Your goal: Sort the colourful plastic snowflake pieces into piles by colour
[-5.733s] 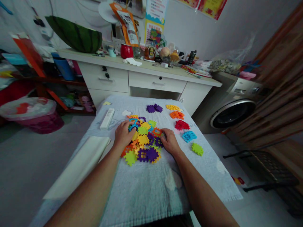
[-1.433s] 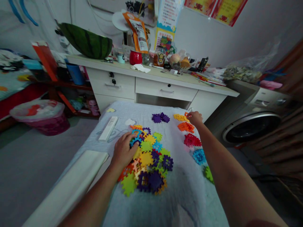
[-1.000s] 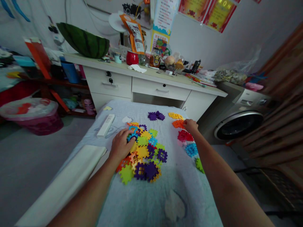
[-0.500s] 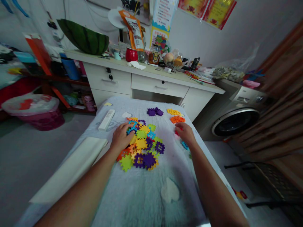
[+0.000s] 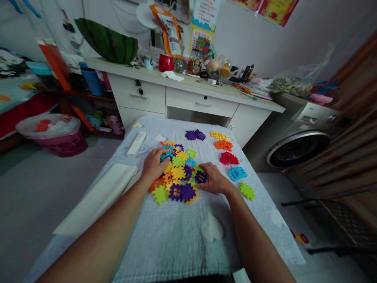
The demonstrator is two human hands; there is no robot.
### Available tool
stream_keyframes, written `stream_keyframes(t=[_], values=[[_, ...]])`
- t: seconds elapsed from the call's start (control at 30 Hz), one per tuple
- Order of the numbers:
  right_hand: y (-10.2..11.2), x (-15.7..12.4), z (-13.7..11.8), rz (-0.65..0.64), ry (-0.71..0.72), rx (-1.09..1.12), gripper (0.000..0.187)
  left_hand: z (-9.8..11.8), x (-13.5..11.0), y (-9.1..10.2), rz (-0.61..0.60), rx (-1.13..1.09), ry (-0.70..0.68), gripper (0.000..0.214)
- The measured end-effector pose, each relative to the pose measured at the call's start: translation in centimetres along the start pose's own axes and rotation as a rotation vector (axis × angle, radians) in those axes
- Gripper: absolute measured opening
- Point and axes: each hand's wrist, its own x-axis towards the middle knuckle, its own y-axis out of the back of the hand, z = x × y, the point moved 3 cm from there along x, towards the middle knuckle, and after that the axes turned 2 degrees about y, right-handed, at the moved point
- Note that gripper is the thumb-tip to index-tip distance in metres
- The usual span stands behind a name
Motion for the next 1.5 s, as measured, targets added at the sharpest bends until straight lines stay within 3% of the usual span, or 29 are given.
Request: stream_keyframes(t=[0.2, 0.63, 0.83, 0.97, 1.17, 1.33, 1.5], values=[[0.2, 0.0, 0.2, 0.057, 0.026, 0.047, 0.047, -0.5, 0.1, -0.4, 0.01, 0.001, -0.024, 0.03], [0.1, 0.3, 1.9, 0.309, -0.091, 0.169, 0.045, -0.3, 0.1, -0.2, 0.006, 0.003, -0.014, 0.028], [1.1, 4.9, 3.5, 0.383, -0.182, 0.094, 0.046, -0.1, 0.0, -0.1, 0.01, -0.002, -0.003, 0.03], [1.7, 9.8, 5.2, 0.516, -0.264, 0.045, 0.05, -0.1, 0.0, -0.1, 0.005, -0.011, -0.002, 0.029], [1.0, 15.9, 7.5, 0.687, -0.354, 0.145, 0.046, -0.1, 0.1, 0.0, 0.0, 0.002, 0.003, 0.028], [0.5, 17.5, 8.3, 0.714, -0.362, 0.172, 0.05, -0.1, 0.1, -0.1, -0.014, 0.003, 0.007, 0.029], [0.1, 16.1, 8.0, 0.627, -0.348, 0.247, 0.048, -0.1, 0.0, 0.0, -0.014, 0.006, 0.014, 0.028]])
